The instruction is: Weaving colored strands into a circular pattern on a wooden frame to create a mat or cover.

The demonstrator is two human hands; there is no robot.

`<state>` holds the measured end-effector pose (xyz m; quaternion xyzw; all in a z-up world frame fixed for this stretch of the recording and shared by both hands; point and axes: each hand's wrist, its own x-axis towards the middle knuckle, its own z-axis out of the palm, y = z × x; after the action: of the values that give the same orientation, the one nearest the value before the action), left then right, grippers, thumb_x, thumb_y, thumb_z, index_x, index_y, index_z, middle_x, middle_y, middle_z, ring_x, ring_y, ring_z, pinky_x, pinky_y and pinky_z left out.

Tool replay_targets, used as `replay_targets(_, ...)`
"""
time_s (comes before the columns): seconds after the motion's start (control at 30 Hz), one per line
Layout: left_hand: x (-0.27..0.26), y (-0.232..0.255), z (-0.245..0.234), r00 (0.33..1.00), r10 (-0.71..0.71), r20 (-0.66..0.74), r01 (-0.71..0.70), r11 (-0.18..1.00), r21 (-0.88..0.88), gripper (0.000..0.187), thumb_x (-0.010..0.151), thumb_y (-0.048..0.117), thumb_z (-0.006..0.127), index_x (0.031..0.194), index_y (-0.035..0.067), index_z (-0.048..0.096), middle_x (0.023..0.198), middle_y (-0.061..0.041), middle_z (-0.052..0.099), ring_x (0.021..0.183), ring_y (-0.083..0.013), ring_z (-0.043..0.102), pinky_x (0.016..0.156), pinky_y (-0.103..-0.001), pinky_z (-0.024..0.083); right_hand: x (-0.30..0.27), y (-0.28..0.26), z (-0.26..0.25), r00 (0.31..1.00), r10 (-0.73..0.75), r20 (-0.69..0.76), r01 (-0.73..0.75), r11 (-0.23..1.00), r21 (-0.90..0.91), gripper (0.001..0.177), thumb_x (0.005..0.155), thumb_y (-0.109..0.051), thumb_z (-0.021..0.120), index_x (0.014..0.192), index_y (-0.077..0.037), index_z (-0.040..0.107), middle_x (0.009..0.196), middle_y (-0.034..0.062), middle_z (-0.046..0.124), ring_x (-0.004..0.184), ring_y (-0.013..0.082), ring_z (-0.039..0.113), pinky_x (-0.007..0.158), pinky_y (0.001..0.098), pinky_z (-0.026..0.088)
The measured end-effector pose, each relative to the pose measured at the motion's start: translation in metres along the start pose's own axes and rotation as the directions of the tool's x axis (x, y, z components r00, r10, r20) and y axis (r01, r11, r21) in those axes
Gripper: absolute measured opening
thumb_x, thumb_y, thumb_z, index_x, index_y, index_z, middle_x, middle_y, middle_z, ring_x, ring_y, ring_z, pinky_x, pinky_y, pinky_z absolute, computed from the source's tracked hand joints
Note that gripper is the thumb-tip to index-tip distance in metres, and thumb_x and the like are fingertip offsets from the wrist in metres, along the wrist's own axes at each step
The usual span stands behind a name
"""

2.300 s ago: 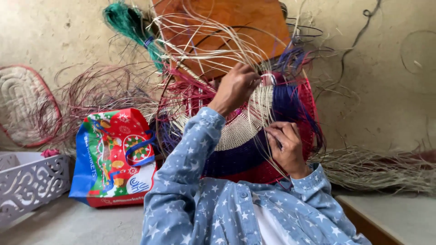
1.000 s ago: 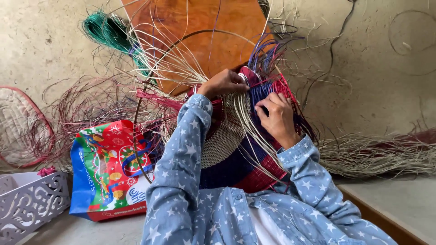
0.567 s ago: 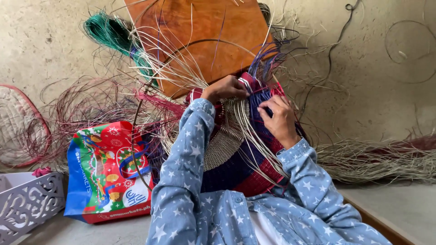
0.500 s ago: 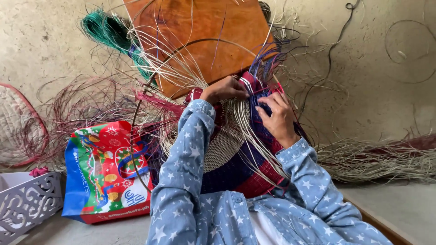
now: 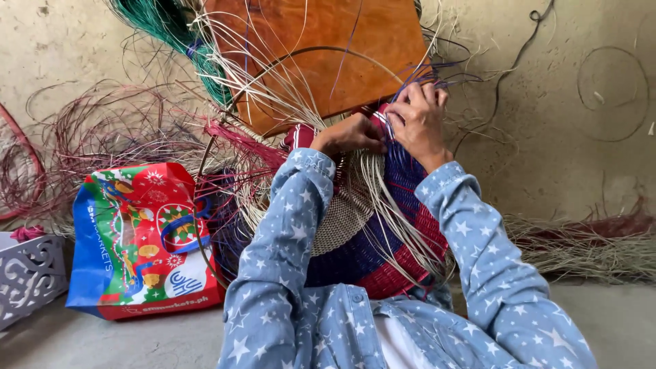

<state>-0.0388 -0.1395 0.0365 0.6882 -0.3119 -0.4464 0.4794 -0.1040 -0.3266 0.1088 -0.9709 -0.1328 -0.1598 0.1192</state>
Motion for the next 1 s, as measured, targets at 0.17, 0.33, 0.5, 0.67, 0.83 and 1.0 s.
replay_targets(0.17,0.012,-0.028,0.01,0.991,0.038,-0.127,-0.042,0.999,-0.024,0.016,0.082,0.04,0.081,0.084,0.024,0.081,0.074,0.001,0.073,0.075,-0.014,0.068,0.072,-0.029,0.051,0.019,-0.01,-0.041,0.996,0.053,-0.07,-0.028,0.948,0.318,0.005,0.096,-0.018,0.081,0.096,-0.016,0.076,0.093,0.0049,0.056,0.092,0.029,0.058,0.086,0.0404,0.045)
replay_targets(0.33,0.013,-0.028,0.009,0.98,0.076,-0.183,-0.083,0.996,-0.031,0.021,0.076,0.04,0.087,0.082,0.021,0.079,0.073,0.0,0.072,0.074,-0.0149,0.067,0.071,-0.029,0.052,-0.031,-0.002,-0.061,0.992,0.114,0.061,-0.129,0.907,0.401,0.024,0.105,-0.032,0.07,0.093,-0.012,0.074,0.083,0.0107,0.063,0.081,0.036,0.064,0.077,0.045,0.051)
replay_targets(0.5,0.014,-0.023,0.009,0.974,0.092,-0.205,-0.099,0.995,-0.023,0.023,0.073,0.039,0.09,0.079,0.02,0.078,0.072,0.0,0.072,0.071,-0.0132,0.067,0.069,-0.027,0.052,-0.08,-0.021,-0.078,0.976,0.192,0.105,-0.217,0.9,0.378,0.02,0.102,-0.034,0.07,0.098,-0.016,0.076,0.091,0.0085,0.067,0.086,0.033,0.065,0.082,0.0418,0.051)
replay_targets(0.67,0.014,-0.024,0.012,0.978,0.092,-0.186,-0.096,0.995,-0.012,0.026,0.073,0.042,0.089,0.081,0.02,0.079,0.073,-0.001,0.073,0.073,-0.0159,0.068,0.07,-0.03,0.052,-0.129,-0.004,-0.073,0.87,0.367,0.328,-0.357,0.93,-0.093,0.036,0.083,-0.035,0.082,0.112,-0.017,0.074,0.109,0.0043,0.06,0.105,0.031,0.056,0.089,0.0511,0.047)
replay_targets(0.83,0.016,-0.022,0.009,0.988,-0.016,-0.153,0.014,1.0,-0.015,0.023,0.072,0.044,0.088,0.084,0.027,0.079,0.077,0.005,0.072,0.076,-0.0127,0.07,0.074,-0.028,0.052,-0.126,0.042,-0.093,0.887,0.395,0.24,-0.415,0.909,0.036,0.027,0.088,-0.037,0.082,0.108,-0.02,0.076,0.106,0.004,0.064,0.108,0.0292,0.062,0.094,0.0462,0.046)
replay_targets(1.0,0.018,-0.016,0.008,0.994,-0.021,-0.109,0.011,0.996,-0.091,0.022,0.073,0.036,0.088,0.089,0.024,0.079,0.077,0.007,0.074,0.078,-0.0096,0.069,0.078,-0.023,0.051,-0.069,-0.003,-0.062,0.96,0.261,0.098,-0.278,0.917,0.284,0.015,0.093,-0.033,0.081,0.1,-0.021,0.077,0.098,0.0003,0.068,0.096,0.0236,0.066,0.089,0.0358,0.049)
